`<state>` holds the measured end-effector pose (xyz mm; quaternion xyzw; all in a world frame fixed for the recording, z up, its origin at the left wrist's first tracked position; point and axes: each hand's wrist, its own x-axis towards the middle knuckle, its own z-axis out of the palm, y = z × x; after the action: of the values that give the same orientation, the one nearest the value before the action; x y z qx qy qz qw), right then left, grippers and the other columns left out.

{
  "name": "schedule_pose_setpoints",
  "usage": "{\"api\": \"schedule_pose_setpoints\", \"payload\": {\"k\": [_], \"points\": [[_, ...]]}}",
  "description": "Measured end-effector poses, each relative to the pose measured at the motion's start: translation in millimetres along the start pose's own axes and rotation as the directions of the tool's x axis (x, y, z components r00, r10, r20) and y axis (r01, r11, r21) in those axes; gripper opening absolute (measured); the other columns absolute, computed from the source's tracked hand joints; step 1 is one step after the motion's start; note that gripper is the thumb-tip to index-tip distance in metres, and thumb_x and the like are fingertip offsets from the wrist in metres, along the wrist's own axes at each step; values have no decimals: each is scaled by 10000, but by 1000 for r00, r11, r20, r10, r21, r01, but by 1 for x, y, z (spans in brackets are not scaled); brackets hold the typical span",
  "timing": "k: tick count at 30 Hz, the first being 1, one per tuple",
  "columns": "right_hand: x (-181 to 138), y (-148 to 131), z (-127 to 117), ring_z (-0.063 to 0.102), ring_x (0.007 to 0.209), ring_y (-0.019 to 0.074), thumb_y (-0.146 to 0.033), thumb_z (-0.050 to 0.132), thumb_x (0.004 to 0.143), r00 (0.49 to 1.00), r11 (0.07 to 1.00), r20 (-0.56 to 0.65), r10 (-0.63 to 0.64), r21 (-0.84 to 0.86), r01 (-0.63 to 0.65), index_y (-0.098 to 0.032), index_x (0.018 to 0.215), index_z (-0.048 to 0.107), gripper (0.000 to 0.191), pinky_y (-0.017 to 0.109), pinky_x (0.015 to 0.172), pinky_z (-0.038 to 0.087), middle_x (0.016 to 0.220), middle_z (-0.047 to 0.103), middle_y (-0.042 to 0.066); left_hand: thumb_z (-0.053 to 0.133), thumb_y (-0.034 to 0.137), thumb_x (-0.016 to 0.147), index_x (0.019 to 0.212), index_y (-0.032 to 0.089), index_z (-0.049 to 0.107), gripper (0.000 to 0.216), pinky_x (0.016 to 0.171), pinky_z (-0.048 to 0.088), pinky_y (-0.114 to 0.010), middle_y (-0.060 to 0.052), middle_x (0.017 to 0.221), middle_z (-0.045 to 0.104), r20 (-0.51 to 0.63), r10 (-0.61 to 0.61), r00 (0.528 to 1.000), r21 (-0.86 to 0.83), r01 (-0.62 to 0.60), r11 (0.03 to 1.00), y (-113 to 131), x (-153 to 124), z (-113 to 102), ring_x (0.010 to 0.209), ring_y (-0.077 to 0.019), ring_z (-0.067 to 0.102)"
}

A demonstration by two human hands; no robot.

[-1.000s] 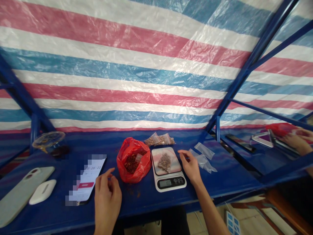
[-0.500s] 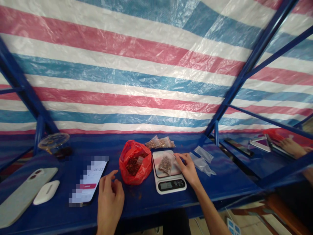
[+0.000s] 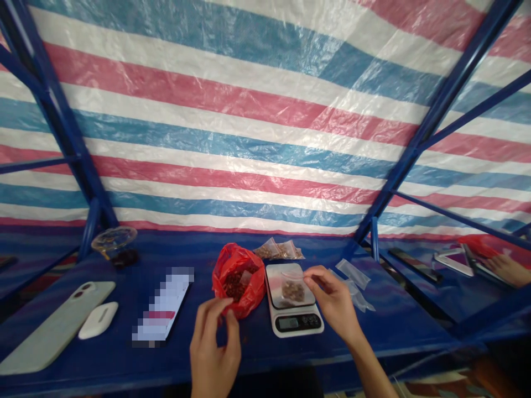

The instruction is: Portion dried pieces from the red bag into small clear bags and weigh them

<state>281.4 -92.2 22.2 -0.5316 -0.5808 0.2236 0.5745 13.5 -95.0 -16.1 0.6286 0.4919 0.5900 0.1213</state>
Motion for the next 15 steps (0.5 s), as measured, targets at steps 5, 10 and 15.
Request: {"api": "schedule_pose_setpoints", "payload": {"k": [5, 10, 15], "points": [[11, -12, 27, 666, 873, 203, -425, 715, 915, 1000, 991, 0, -17, 136, 17, -224, 1031, 684, 234, 303, 789, 524, 923, 695, 40, 608, 406, 965, 1295, 228, 623, 375, 1043, 507, -427, -102, 1262, 701, 315, -68, 947, -252, 153, 956, 40, 30, 44, 1186, -262, 655], [24, -9, 48, 621, 834, 172, -382, 648, 958, 995, 982, -44, -94, 158, 100, -239, 1051, 614, 174, 281, 766, 501, 911, 624, 11, 580, 460, 971, 1004, 190, 716, 304, 848, 551, -338, -67, 983, 770, 575, -30, 818, -382, 300, 874, 38, 67, 68, 913, -229, 717], [18, -5, 60, 640, 924, 186, -354, 644, 968, 995, 977, 94, -40, 213, 19, -272, 1293, 547, 349, 304, 835, 508, 1038, 647, 28, 598, 460, 958, 998, 181, 705, 301, 867, 540, -330, -71, 996, 763, 535, -73, 842, -412, 335, 847, 28, 69, 70, 938, -229, 714]]}}
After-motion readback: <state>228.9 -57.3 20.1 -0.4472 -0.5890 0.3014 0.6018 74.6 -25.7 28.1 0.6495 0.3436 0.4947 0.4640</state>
